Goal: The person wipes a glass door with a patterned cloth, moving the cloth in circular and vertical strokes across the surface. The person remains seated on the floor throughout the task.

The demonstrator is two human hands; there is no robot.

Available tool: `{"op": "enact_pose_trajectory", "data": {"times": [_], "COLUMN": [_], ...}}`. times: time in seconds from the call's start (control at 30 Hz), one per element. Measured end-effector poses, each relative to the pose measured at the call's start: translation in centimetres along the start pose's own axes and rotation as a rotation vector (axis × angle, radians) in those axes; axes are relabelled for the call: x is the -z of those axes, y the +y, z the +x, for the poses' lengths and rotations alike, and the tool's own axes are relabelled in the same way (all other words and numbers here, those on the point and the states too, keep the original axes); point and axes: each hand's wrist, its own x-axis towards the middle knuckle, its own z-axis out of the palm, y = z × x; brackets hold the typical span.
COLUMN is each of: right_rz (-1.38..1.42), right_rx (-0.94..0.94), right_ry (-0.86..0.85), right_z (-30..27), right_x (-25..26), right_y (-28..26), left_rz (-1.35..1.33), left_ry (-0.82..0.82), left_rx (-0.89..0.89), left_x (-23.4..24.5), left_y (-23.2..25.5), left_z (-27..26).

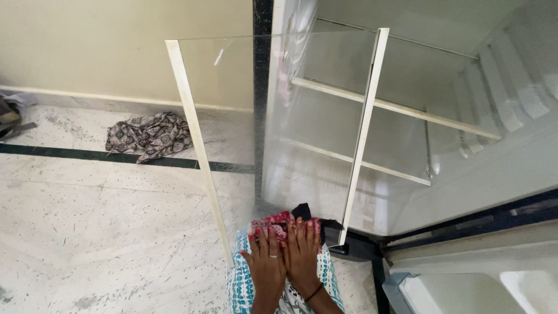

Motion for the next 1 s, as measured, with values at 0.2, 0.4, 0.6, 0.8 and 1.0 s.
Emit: {"op": "enact_pose_trajectory", "data": {"times": [0.2,0.4,0.6,0.8,1.0], "right_rz": [0.001,-0.065,-0.037,-0.089,-0.163], "right_rx": [0.081,0.120,0.144,0.116,0.102], "right_ry": [0.064,0.163,0.251,0.377,0.384], "right_z": [2.0,13.2,25.4,31.7,32.0], "right_x": [0.0,5.1,11.5,14.8,14.0], "right_y": [0.4,-2.4,-5.4,-7.4,-7.4], "left_rz": [0.064,0.128,0.208,0.176,0.218], "left_ry": [0.120,0.332,0.477,0.513,0.536], "left_rx": [-0.061,-0.159,-0.221,-0.268,-0.236], "left_x": [0.0,7.0,17.0,22.5,21.8], "left_y": [-0.2,2.0,6.7,9.5,9.3], "left_z": [2.3,12.3,23.4,29.1,29.4]}}
